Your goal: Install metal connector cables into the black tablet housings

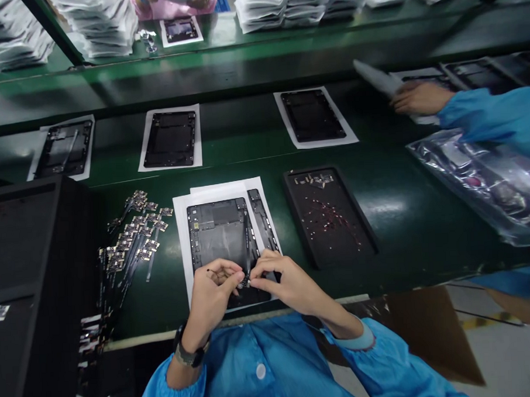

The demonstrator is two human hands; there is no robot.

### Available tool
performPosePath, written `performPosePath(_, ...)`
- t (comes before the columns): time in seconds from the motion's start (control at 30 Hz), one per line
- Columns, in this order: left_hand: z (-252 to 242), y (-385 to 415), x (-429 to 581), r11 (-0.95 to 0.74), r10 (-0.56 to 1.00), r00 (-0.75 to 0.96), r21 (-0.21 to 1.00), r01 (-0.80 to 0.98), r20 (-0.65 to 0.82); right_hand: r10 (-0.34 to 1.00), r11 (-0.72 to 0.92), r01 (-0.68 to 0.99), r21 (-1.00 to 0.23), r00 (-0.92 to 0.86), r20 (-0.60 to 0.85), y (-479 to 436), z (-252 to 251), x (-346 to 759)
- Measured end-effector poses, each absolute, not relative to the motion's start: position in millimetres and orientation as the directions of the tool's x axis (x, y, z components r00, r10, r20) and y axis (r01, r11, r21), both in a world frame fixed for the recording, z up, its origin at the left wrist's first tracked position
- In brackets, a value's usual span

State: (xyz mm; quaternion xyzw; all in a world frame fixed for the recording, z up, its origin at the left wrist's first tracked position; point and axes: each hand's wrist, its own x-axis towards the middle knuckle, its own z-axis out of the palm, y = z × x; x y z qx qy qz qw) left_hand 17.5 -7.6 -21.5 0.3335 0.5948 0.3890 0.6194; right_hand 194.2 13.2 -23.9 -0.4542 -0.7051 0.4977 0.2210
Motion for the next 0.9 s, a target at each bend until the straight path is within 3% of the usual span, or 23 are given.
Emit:
performPosePath(0.67,-21.5,-9.2,16.9,0.498,0.867,0.015,0.865,-0.064,-0.498,0.830,0.050,0.399,-0.916,-0.527,-0.184,19.5,-21.4,198.0)
performPosePath(0.9,-17.2,-15.7,13.8,0.526,0.834,0.140,0.845,0.092,-0.534,0.783,0.137,0.355,-0.925,-0.610,-0.118,23.1,-17.2,199.1)
